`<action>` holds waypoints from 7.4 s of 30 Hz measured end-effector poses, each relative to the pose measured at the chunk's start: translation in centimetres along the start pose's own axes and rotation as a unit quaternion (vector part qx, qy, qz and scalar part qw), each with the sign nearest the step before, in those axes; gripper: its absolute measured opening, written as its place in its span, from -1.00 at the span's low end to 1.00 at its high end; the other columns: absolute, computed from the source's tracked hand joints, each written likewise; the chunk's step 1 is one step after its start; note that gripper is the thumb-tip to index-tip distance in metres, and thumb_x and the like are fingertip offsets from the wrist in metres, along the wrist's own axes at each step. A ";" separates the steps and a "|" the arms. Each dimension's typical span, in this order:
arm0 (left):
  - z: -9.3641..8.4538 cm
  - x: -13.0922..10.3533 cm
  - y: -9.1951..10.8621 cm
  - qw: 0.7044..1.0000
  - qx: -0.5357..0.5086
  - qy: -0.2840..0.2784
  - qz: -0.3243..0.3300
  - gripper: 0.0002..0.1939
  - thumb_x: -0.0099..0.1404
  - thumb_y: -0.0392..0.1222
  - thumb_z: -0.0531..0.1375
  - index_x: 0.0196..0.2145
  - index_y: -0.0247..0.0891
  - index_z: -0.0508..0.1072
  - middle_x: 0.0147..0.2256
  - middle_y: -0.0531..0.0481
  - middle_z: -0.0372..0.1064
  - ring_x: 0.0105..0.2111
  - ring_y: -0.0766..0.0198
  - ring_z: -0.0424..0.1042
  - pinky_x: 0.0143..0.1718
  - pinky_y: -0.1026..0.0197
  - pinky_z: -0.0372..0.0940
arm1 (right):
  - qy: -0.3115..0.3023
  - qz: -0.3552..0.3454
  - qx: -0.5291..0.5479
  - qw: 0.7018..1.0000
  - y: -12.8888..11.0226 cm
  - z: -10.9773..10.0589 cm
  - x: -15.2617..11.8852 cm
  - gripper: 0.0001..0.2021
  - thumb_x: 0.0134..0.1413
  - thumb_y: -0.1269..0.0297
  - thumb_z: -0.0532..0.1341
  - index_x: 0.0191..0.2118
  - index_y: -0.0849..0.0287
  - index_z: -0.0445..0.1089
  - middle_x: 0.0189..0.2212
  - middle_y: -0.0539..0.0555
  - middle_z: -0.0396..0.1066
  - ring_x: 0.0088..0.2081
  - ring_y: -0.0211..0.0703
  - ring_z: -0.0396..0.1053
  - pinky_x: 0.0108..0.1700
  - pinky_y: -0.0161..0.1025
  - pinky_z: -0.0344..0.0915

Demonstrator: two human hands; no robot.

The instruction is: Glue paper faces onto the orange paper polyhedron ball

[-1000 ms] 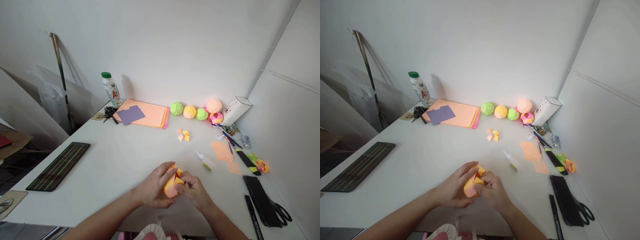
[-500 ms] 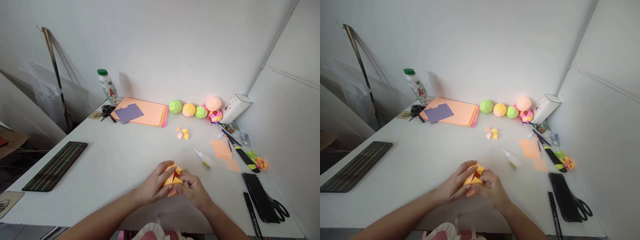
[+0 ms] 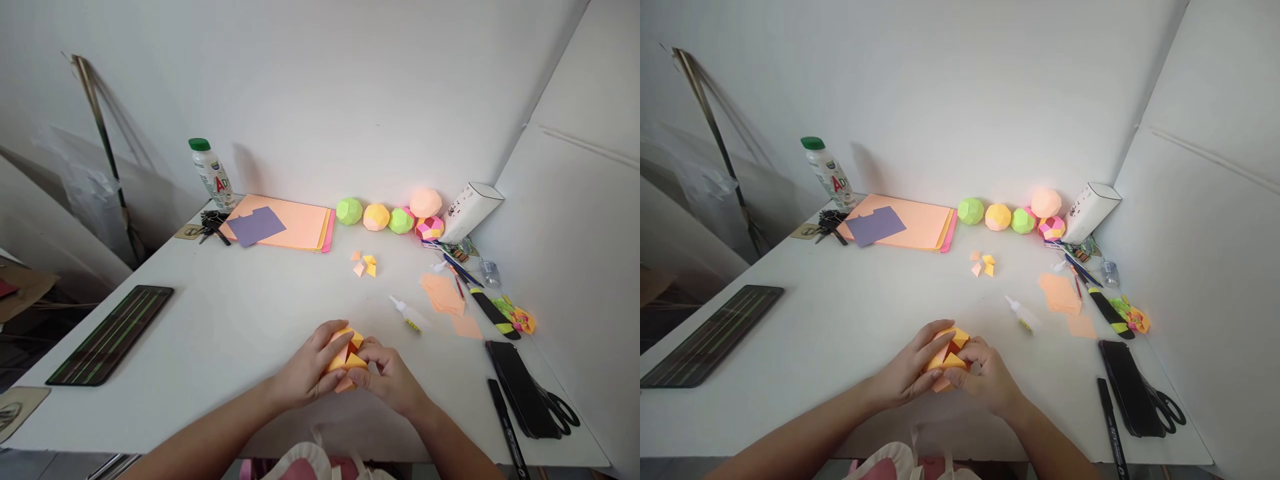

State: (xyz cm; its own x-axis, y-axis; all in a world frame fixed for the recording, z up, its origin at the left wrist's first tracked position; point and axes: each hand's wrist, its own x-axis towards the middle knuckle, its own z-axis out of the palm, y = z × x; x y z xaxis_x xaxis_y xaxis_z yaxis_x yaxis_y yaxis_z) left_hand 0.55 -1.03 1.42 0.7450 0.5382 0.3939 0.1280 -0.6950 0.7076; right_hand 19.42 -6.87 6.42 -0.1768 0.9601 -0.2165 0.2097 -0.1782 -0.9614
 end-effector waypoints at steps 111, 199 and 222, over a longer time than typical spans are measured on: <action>1.4 0.0 0.7 0.994 -0.102 -0.027 0.001 -0.15 0.12 -0.25 0.21 0.27 -0.10 -0.15 0.20 -0.32 -0.14 0.18 -0.16 0.02 0.06 -0.19 0.19 | 0.118 -0.272 0.041 0.954 -1.3 -2.3 -0.6 -0.77 0.10 0.10 0.20 -0.16 0.07 0.29 -0.31 0.10 0.34 -0.28 -0.09 0.31 -0.32 -0.17 0.29; 1.6 -0.3 0.2 0.995 -0.093 -0.032 0.010 -0.16 0.13 -0.24 0.19 0.27 -0.17 -0.15 0.20 -0.33 -0.16 0.20 -0.17 -0.01 0.11 -0.21 0.15 | 0.105 -0.232 0.119 0.960 -0.8 -2.0 -0.6 -0.75 0.03 0.06 0.28 -0.24 0.04 0.30 -0.37 0.01 0.27 -0.40 -0.21 0.21 -0.40 -0.25 0.20; 1.5 -0.1 0.5 0.996 -0.084 -0.012 0.018 -0.22 0.16 -0.26 0.17 0.26 -0.16 -0.11 0.18 -0.34 -0.10 0.19 -0.15 0.02 0.09 -0.20 0.16 | 0.075 -0.200 0.166 0.963 0.0 -2.1 -0.7 -0.74 0.02 0.07 0.29 -0.26 0.07 0.27 -0.38 -0.03 0.21 -0.51 -0.31 0.17 -0.51 -0.30 0.12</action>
State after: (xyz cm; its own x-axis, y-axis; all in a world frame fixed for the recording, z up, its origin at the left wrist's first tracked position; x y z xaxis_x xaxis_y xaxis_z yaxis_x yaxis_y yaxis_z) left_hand 1.50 -2.17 0.85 0.7628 0.5014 0.4084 -0.0091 -0.6231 0.7821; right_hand 21.53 -7.11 6.89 -0.0327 0.9821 0.1855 -0.1692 0.1775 -0.9695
